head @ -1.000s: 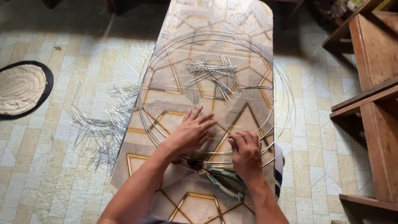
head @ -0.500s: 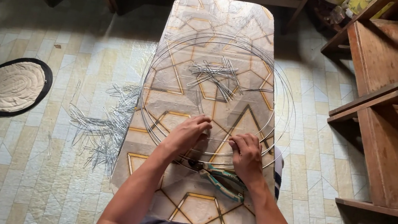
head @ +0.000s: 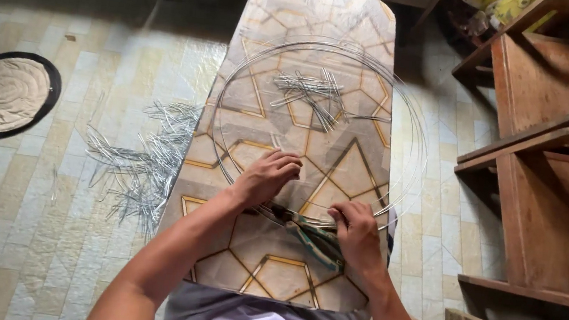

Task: Cutting and arranging thin metal wires on a patterned template using pliers

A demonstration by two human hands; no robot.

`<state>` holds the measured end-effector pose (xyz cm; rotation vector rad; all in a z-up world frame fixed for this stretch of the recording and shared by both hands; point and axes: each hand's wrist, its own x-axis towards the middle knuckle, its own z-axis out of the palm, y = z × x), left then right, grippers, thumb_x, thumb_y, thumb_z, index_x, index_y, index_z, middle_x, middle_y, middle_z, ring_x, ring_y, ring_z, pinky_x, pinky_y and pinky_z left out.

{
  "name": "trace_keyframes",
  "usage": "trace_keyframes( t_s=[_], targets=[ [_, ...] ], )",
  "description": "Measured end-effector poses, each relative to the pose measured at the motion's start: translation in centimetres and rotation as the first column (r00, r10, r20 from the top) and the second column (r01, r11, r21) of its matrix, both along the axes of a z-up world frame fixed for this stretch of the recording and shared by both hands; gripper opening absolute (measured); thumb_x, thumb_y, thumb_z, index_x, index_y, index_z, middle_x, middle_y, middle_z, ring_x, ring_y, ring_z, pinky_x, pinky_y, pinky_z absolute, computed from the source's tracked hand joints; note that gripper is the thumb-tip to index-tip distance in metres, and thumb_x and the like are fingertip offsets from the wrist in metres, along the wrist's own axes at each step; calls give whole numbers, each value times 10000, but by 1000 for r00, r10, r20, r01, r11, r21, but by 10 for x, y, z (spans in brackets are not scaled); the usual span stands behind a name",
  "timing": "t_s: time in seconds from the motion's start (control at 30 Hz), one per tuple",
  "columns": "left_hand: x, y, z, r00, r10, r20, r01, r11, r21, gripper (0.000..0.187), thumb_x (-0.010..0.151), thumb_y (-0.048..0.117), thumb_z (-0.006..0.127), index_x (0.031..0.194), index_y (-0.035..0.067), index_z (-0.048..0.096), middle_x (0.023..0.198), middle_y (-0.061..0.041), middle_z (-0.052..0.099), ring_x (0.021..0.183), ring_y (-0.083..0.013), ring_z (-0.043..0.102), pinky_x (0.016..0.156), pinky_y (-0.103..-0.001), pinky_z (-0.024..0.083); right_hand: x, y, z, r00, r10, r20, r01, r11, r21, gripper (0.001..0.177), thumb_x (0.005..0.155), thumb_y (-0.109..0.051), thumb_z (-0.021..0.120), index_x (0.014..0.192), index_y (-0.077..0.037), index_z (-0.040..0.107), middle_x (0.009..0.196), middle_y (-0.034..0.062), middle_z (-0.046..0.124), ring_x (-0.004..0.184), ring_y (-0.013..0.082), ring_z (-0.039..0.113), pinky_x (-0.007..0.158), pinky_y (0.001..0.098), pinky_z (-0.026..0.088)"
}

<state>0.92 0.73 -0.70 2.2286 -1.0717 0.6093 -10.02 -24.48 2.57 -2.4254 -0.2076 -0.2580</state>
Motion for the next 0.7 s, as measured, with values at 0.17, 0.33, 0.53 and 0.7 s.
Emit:
trace_keyframes(
  t_s=[0.17, 0.33, 0.53, 0.7],
  targets=[
    [16, 1, -59, 994, 14, 112, -4, 996, -87, 60, 993, 206, 634, 1002, 148, 621, 897, -43, 653, 909, -247, 692, 944, -434, 503, 1, -8, 13, 978, 32, 208, 24, 965, -262, 102, 957, -392, 695, 1017, -322, 739, 854, -74, 668, 951, 159, 662, 948, 363, 451],
    [-9, 9, 51, 997, 54, -47, -63, 974, -217, 258, 1010, 391, 593, 1091, 147, 617, 711, 16, 500, 638, -235, 617, 657, -378, 558, 10, -7, 21, 950, 97, 296, 8, 942, -335, 85, 956, -376, 706, 1020, -327, 734, 862, -89, 677, 907, 131, 682, 946, 363, 427],
    [-45, 44, 98, 924, 72, -374, -49, 996, 72, 291, 956, 376, 688, 984, 95, 620, 717, -131, 617, 666, -410, 690, 607, -505, 557, 20, -11, 24, 965, 179, 193, -119, 950, -289, 174, 902, -297, 735, 1075, -295, 731, 764, -38, 632, 831, 191, 695, 884, 365, 496],
    [-52, 61, 103, 885, 104, -453, 70, 934, 352, 254, 896, 316, 716, 1111, 197, 651, 919, -85, 653, 764, -409, 714, 637, -524, 590, 23, -31, 35, 971, 233, 56, -203, 923, -327, 139, 949, -301, 705, 1034, -195, 737, 848, 61, 673, 851, 286, 705, 824, 417, 551]
  ],
)
